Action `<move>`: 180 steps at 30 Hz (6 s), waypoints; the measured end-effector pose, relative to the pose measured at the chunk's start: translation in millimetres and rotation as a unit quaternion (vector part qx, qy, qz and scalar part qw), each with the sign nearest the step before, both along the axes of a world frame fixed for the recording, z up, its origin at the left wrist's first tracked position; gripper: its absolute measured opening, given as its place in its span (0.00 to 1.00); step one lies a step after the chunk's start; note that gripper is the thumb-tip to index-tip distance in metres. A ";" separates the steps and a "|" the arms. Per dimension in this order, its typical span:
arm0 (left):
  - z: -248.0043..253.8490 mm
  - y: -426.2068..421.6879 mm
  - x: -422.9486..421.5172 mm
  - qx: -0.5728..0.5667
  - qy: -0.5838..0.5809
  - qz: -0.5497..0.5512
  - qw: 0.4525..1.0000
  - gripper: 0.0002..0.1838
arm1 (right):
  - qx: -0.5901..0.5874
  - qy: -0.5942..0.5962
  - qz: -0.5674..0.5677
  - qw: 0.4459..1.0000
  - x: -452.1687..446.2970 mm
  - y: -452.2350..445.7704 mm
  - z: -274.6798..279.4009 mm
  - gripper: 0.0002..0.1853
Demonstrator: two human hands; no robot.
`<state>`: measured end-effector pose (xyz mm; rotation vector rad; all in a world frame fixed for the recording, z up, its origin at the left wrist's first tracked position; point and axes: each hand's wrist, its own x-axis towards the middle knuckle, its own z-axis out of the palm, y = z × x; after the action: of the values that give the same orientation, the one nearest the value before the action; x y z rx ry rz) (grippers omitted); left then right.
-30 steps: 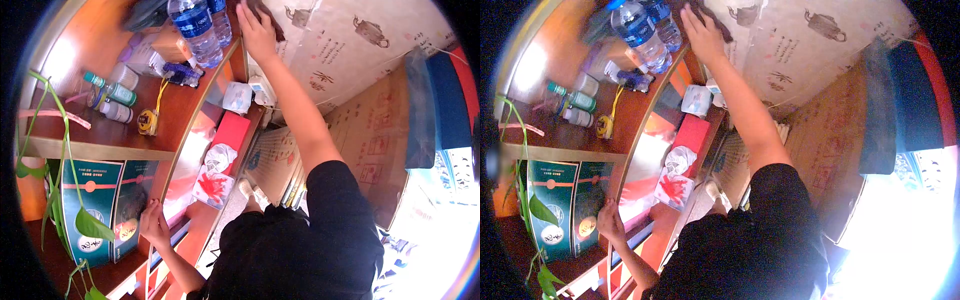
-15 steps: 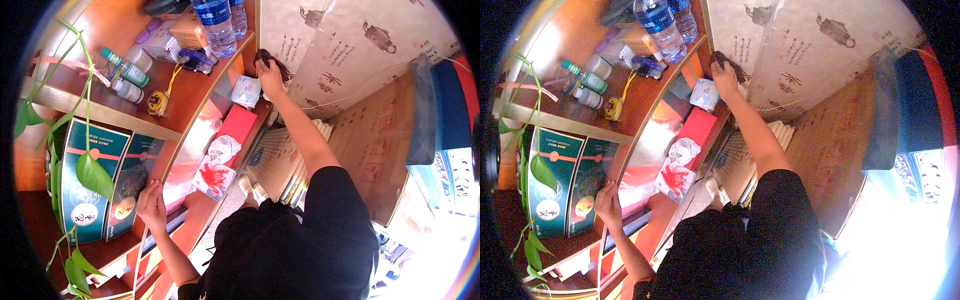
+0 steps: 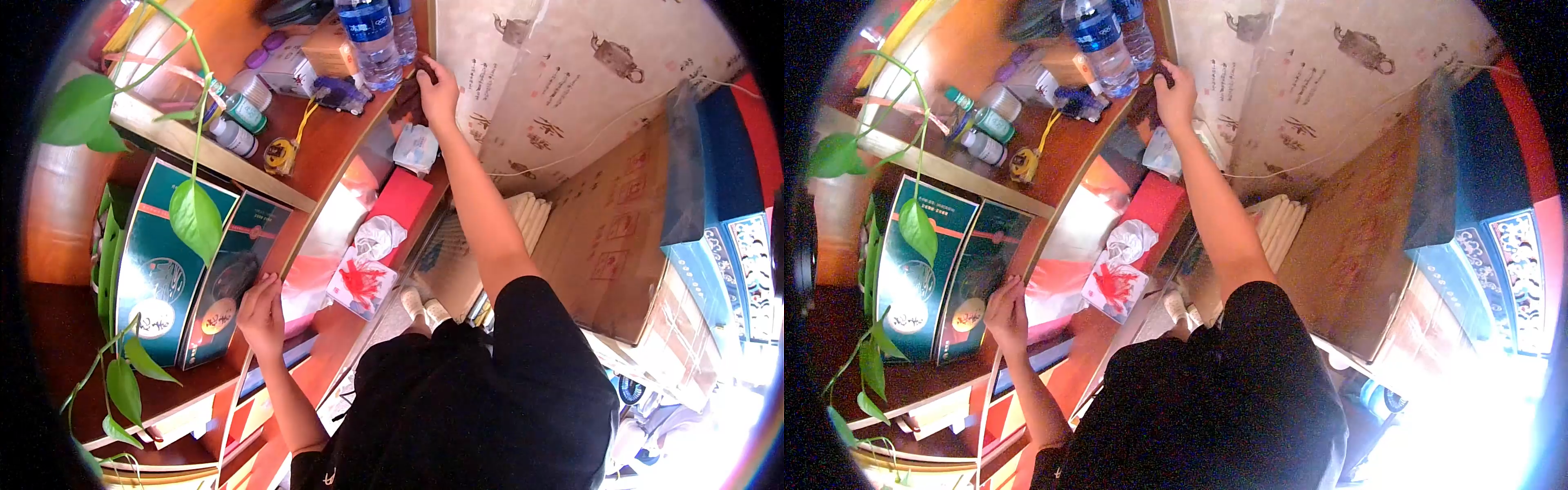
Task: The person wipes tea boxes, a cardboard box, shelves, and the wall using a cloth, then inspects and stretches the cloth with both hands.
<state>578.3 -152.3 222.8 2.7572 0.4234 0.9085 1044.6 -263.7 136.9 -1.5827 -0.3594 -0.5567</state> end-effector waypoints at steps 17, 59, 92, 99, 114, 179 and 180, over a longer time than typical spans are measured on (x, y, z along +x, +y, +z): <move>16.8 -18.2 -19.4 -0.028 -0.067 -0.021 0.997 0.07 | -0.048 -0.010 0.116 0.992 -148.0 2.9 6.9 0.17; -59.4 -171.5 -144.3 -0.172 -0.009 0.162 0.972 0.07 | -0.224 -0.182 0.085 0.954 -159.1 6.1 24.0 0.11; -57.7 -251.0 -286.5 -0.235 -0.037 0.373 0.897 0.07 | 0.028 -0.146 0.480 0.865 -534.6 72.9 -9.5 0.12; -73.4 -275.7 -356.7 -0.240 -0.039 0.444 0.863 0.07 | 0.009 -0.104 0.397 0.912 -584.2 79.5 -10.5 0.13; -69.2 -253.4 -464.8 -0.258 0.001 0.413 0.874 0.10 | 0.028 -0.030 0.296 0.954 -651.7 91.2 5.3 0.13; -117.9 -369.8 -680.9 -0.336 -0.078 0.661 0.666 0.15 | -0.042 -0.742 0.428 0.513 -993.2 186.6 34.3 0.17; -117.1 -367.0 -687.3 -0.335 -0.078 0.662 0.665 0.15 | -0.060 -0.714 0.445 0.537 -1002.4 189.9 31.4 0.17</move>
<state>-108.9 -519.3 105.8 1.3157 2.2769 0.8384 42.2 -73.8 168.3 -0.4465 -2.3230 -0.8717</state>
